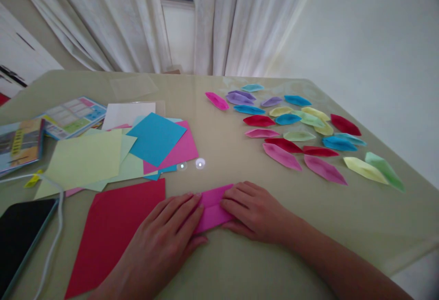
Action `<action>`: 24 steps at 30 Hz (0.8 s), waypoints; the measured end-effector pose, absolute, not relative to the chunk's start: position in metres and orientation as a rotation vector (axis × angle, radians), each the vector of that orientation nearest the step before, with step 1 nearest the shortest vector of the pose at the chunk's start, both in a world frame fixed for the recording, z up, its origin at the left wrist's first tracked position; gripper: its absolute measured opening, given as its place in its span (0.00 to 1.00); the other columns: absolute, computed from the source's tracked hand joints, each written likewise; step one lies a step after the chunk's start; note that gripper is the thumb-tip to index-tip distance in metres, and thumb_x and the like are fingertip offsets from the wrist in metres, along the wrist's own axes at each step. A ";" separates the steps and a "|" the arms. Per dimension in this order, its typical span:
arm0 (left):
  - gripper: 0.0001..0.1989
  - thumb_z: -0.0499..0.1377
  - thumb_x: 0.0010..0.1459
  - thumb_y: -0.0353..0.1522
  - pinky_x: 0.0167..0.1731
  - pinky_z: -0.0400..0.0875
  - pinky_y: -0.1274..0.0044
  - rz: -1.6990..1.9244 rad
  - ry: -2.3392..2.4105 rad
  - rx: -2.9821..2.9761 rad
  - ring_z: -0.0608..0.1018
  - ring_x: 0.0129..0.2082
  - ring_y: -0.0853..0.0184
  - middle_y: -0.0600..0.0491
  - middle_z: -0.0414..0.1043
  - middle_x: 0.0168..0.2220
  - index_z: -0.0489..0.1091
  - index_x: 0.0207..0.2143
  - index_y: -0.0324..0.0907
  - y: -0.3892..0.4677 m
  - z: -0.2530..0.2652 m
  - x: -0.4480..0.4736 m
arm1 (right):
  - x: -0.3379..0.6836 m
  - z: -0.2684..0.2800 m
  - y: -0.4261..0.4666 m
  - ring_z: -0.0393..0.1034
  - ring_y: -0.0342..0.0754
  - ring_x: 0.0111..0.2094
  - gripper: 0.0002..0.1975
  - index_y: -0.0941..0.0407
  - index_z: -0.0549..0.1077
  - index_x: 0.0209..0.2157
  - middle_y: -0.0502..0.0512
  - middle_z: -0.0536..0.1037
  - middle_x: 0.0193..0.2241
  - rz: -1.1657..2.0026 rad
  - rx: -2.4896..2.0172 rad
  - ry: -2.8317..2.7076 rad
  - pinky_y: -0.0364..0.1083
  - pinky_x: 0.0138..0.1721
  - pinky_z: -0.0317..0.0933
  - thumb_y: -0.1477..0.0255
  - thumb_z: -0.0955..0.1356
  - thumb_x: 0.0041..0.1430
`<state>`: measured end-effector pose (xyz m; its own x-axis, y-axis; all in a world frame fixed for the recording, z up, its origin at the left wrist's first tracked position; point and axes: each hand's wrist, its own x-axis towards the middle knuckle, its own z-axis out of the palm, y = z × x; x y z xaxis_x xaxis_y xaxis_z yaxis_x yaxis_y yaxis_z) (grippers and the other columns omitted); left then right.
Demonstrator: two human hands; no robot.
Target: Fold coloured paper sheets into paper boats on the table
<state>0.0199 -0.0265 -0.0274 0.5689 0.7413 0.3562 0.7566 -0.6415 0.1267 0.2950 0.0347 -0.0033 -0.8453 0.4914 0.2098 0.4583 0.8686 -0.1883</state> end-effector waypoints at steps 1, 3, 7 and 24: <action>0.17 0.54 0.76 0.38 0.57 0.72 0.62 -0.602 -1.298 -2.748 0.79 0.57 0.55 0.48 0.80 0.59 0.76 0.58 0.43 -0.027 -0.026 0.019 | 0.295 -0.004 0.035 0.76 0.53 0.43 0.13 0.59 0.76 0.49 0.59 0.83 0.42 0.155 -0.696 -2.775 0.51 0.47 0.66 0.64 0.67 0.76; 0.16 0.52 0.76 0.31 0.56 0.73 0.64 -0.602 -1.281 -2.753 0.79 0.56 0.56 0.49 0.80 0.58 0.76 0.58 0.43 -0.028 -0.023 0.018 | 0.294 -0.006 0.035 0.76 0.51 0.40 0.09 0.58 0.77 0.47 0.57 0.84 0.39 0.130 -0.680 -2.739 0.50 0.46 0.66 0.69 0.66 0.77; 0.19 0.49 0.75 0.26 0.56 0.74 0.66 -0.605 -1.349 -2.801 0.79 0.56 0.59 0.50 0.79 0.58 0.76 0.57 0.45 -0.030 -0.024 0.016 | 0.295 -0.005 0.035 0.76 0.48 0.38 0.13 0.58 0.77 0.42 0.55 0.83 0.37 0.317 -0.766 -2.627 0.48 0.46 0.68 0.66 0.64 0.78; 0.20 0.57 0.72 0.34 0.58 0.78 0.63 -0.881 -2.051 -2.907 0.77 0.59 0.57 0.50 0.73 0.60 0.69 0.64 0.56 -0.038 -0.030 0.024 | 0.293 -0.007 0.041 0.71 0.56 0.49 0.12 0.55 0.74 0.47 0.59 0.80 0.48 0.773 -1.062 -2.430 0.54 0.53 0.66 0.67 0.76 0.66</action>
<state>0.0243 -0.0383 -0.0296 0.3079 0.9484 0.0759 0.7081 -0.2817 0.6474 0.2932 0.0406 -0.0066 -0.6439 0.7560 0.1176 0.5490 0.5636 -0.6173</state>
